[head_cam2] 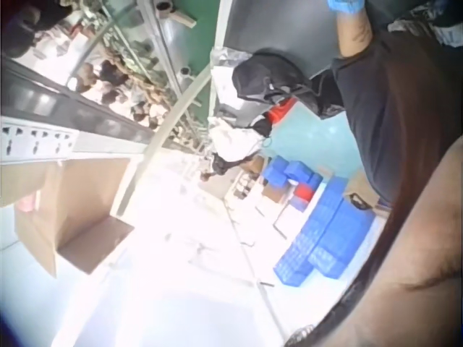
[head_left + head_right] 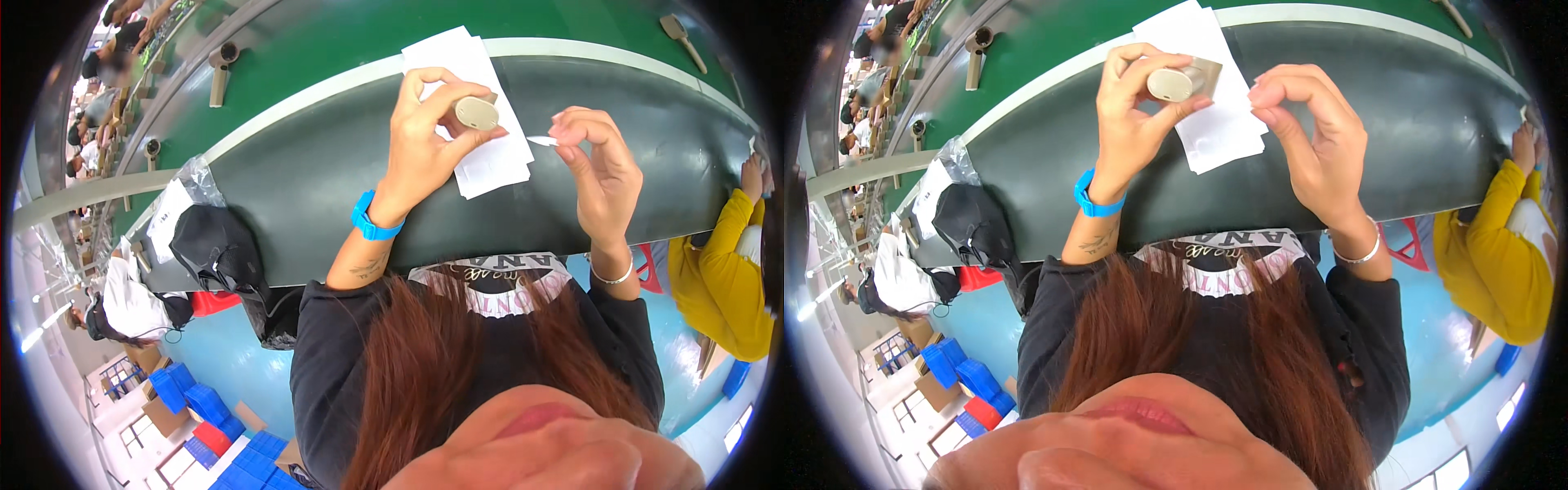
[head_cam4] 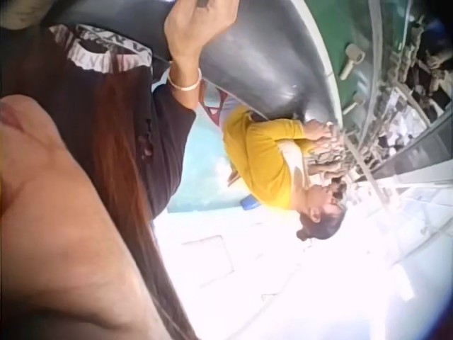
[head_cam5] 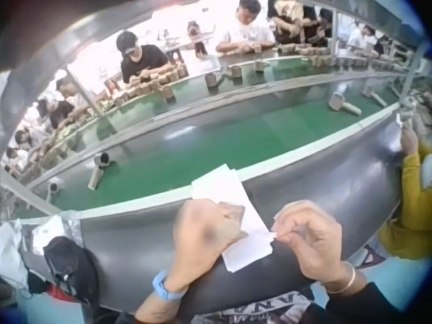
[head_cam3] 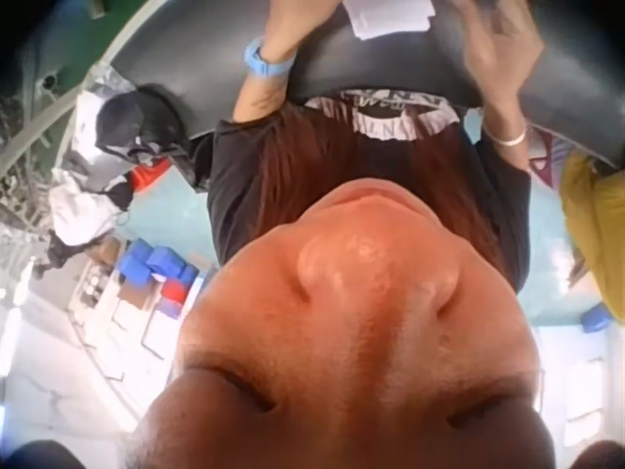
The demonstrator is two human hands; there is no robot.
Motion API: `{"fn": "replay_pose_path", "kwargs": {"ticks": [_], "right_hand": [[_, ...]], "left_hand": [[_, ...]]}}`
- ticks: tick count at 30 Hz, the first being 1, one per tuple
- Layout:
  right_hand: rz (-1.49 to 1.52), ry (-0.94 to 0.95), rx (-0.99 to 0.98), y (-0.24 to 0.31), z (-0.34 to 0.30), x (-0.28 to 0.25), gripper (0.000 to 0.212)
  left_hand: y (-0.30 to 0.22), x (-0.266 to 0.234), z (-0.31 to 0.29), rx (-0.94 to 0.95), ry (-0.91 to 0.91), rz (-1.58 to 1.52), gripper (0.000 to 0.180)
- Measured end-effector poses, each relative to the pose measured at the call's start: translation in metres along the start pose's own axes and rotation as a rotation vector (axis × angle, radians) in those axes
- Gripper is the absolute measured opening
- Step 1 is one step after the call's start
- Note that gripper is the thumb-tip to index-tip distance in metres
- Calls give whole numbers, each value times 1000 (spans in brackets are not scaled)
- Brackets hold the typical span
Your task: Assembling components of small portable fans by inserting filter pads into the housing.
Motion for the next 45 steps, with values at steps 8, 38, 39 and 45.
{"fn": "replay_pose_path", "kwargs": {"ticks": [8,38,39,45], "right_hand": [[188,-137,97,12,-28,-2,10],[342,-170,179,22,-40,17,34],[342,-175,181,21,-39,18,34],[472,-201,175,3,-37,21,32]], "left_hand": [[0,-11,-8,-167,-202,-304,51],[-31,-2,-28,-48,-29,-257,40],[-32,0,-28,-36,-43,-294,39],[-28,15,-35,-86,32,-398,39]]}}
Point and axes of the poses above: each hand's wrist, its own z-axis towards the middle knuckle, its own x-axis out of the palm, y = z × x, the point moved 3 cm from there along z, towards the middle knuckle, and after that the axes turned 15 degrees about z, right-handed, at the moved point
